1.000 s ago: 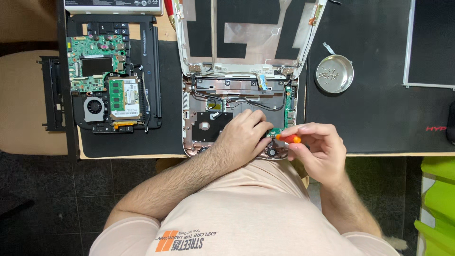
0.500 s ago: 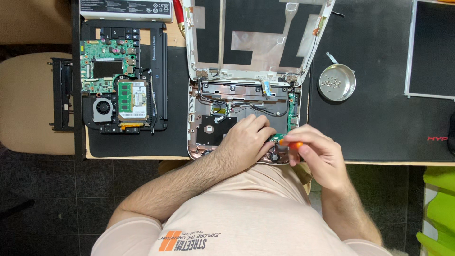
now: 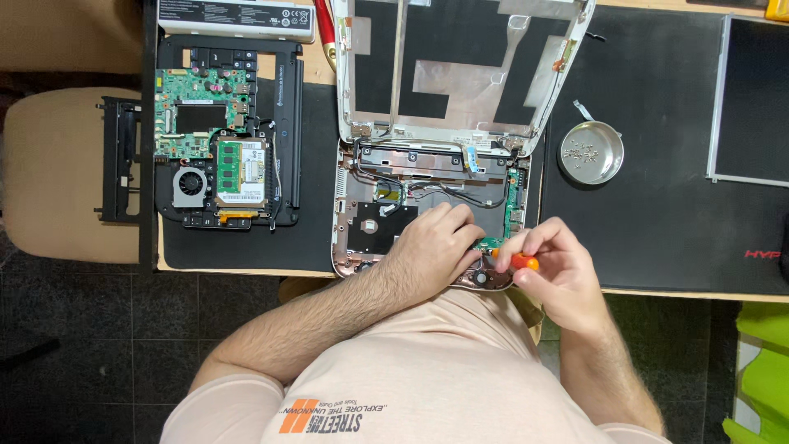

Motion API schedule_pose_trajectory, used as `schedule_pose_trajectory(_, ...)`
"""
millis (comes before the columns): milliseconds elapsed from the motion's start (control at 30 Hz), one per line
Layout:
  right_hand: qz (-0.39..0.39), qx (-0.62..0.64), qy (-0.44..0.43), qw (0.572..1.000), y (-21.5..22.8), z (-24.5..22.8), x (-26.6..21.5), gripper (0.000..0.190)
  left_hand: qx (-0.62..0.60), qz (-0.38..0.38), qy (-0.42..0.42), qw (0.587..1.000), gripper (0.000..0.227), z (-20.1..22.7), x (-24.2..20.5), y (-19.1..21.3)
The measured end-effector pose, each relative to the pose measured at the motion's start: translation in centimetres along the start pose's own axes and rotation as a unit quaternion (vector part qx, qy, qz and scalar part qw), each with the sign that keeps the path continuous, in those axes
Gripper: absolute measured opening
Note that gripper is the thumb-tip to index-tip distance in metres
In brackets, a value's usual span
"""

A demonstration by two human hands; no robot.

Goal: The person uses a screwdriver to remove screws from the motherboard and other components inside a disassembled laptop. They lift out the motherboard and a smaller circuit board, placing them on the table. Finally, they use a brush to clean dust from the laptop's interior chassis.

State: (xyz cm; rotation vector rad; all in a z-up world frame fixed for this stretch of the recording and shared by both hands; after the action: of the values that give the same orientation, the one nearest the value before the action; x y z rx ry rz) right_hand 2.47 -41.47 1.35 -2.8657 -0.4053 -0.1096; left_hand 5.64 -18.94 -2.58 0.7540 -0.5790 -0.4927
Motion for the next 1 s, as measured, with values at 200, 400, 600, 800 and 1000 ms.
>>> schedule_pose_trajectory(200, 0.016, -0.054, -0.005, 0.998, 0.4, 0.3, -0.1, 0.042, -0.004, -0.004, 0.002, 1.0, 0.024, 0.0, 0.0, -0.1)
schedule_pose_trajectory(400, 0.028, -0.007, -0.003, 1.0, 0.5, 0.8, -0.3, 0.03, -0.008, -0.011, 0.009, 1.0, 0.024, 0.1, 0.1, 0.1)
schedule_pose_trajectory(600, 0.048, -0.006, -0.011, 0.999, 0.9, 2.0, -0.8, 0.045, -0.017, -0.019, 0.016, 1.0, 0.024, 0.1, 0.1, 0.1)
schedule_pose_trajectory(800, 0.02, -0.028, 0.014, 0.999, 1.1, 1.7, -0.2, 0.023, -0.016, -0.022, 0.018, 0.999, 0.025, 0.0, 0.1, -0.1)
schedule_pose_trajectory(1000, 0.02, 0.024, 0.002, 1.0, 1.7, 3.1, -1.0, 0.039, -0.012, -0.019, 0.018, 1.0, 0.025, 0.1, 0.1, 0.1)
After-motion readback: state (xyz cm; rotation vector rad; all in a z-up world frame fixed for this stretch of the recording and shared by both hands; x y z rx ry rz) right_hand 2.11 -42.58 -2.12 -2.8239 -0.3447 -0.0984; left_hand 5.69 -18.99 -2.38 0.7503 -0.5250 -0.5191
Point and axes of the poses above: each hand's wrist, its own x-axis towards the middle knuckle, its own y-axis out of the back of the hand, z = x × y, the point moved 3 cm from there along x, towards the middle knuckle, and after that the axes turned 3 degrees about -x, right-handed, at the moved point
